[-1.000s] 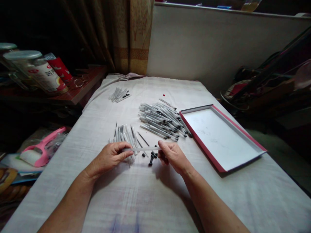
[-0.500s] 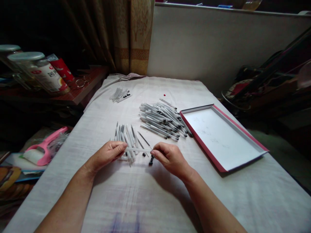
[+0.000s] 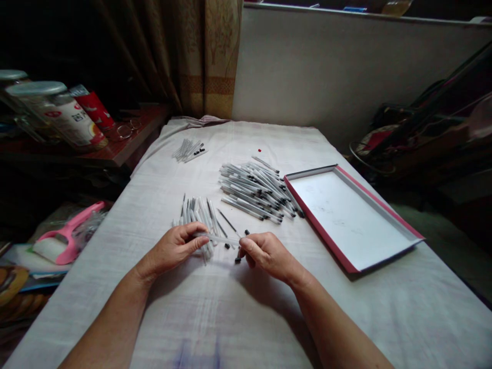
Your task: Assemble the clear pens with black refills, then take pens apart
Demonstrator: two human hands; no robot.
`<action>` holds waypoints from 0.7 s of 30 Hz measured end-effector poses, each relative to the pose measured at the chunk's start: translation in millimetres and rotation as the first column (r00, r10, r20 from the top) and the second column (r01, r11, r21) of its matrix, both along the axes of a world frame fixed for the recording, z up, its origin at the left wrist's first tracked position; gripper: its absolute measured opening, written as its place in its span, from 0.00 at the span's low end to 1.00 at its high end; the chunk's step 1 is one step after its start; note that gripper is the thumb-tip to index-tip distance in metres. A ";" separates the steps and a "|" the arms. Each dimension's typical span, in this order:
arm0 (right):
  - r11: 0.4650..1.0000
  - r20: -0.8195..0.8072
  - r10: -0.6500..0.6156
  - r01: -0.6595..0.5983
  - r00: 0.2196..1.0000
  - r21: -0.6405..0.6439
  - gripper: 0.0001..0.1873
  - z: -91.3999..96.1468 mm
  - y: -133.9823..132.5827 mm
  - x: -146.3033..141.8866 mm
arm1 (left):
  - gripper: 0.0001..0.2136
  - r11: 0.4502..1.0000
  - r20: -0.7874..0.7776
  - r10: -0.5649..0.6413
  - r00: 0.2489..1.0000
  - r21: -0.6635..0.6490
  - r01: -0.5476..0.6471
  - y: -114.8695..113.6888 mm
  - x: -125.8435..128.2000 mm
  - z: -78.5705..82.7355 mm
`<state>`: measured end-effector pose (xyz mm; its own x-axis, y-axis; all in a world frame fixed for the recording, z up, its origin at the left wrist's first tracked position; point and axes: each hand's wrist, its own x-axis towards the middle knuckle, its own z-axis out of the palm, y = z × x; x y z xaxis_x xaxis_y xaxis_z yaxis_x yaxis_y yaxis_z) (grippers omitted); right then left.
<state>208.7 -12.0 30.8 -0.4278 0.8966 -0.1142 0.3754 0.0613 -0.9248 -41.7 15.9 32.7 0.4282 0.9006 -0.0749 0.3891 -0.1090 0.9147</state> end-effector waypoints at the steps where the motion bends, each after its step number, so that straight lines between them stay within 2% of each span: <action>1: 1.000 0.017 -0.012 0.012 1.000 0.010 0.25 -0.8 0.3 -0.4 | 0.13 1.000 -0.014 -0.018 1.000 0.007 0.019 -0.3 0.2 0.1; 4: 0.994 0.080 -0.013 0.004 0.997 0.113 0.21 0.1 1.2 -1.5 | 0.18 0.997 -0.061 -0.071 0.996 0.006 0.071 -1.5 1.2 0.8; 7: 0.952 0.182 -0.030 -0.028 0.983 0.306 0.17 2.2 1.7 0.2 | 0.24 0.997 -0.069 -0.065 0.996 -0.051 0.061 -0.5 -2.4 -0.1; 9: 0.881 0.233 -0.085 -0.036 0.969 0.471 0.13 2.3 2.4 4.7 | 0.26 0.992 -0.053 -0.012 0.999 -0.123 0.005 2.6 -9.0 -0.8; 11: 0.788 0.225 -0.186 0.008 0.957 0.616 0.11 1.4 4.2 11.3 | 0.28 0.975 -0.019 0.102 0.995 -0.195 -0.104 6.6 -16.4 -0.4; 13: 0.726 0.181 -0.281 0.085 0.942 0.683 0.09 -0.7 6.6 17.2 | 0.28 0.954 0.020 0.204 0.979 -0.227 -0.194 10.2 -20.9 0.2; 14: 0.722 0.169 -0.314 0.120 0.934 0.681 0.09 -2.4 7.7 18.9 | 0.27 0.947 0.032 0.253 0.967 -0.213 -0.240 11.6 -21.5 0.0; 17: 0.773 0.214 -0.375 0.177 0.902 0.609 0.10 -10.6 9.1 16.3 | 0.22 0.901 0.001 0.432 0.902 -0.035 -0.432 15.0 -21.0 -5.0; 19: 0.802 0.280 -0.397 0.182 0.874 0.569 0.12 -17.3 7.5 9.0 | 0.19 0.822 -0.124 0.563 0.817 0.192 -0.537 17.5 -22.7 -11.0; 21: 0.821 0.350 -0.390 0.150 0.852 0.550 0.14 -22.4 4.4 -0.1 | 0.17 0.761 -0.306 0.637 0.708 0.400 -0.511 19.9 -26.6 -16.7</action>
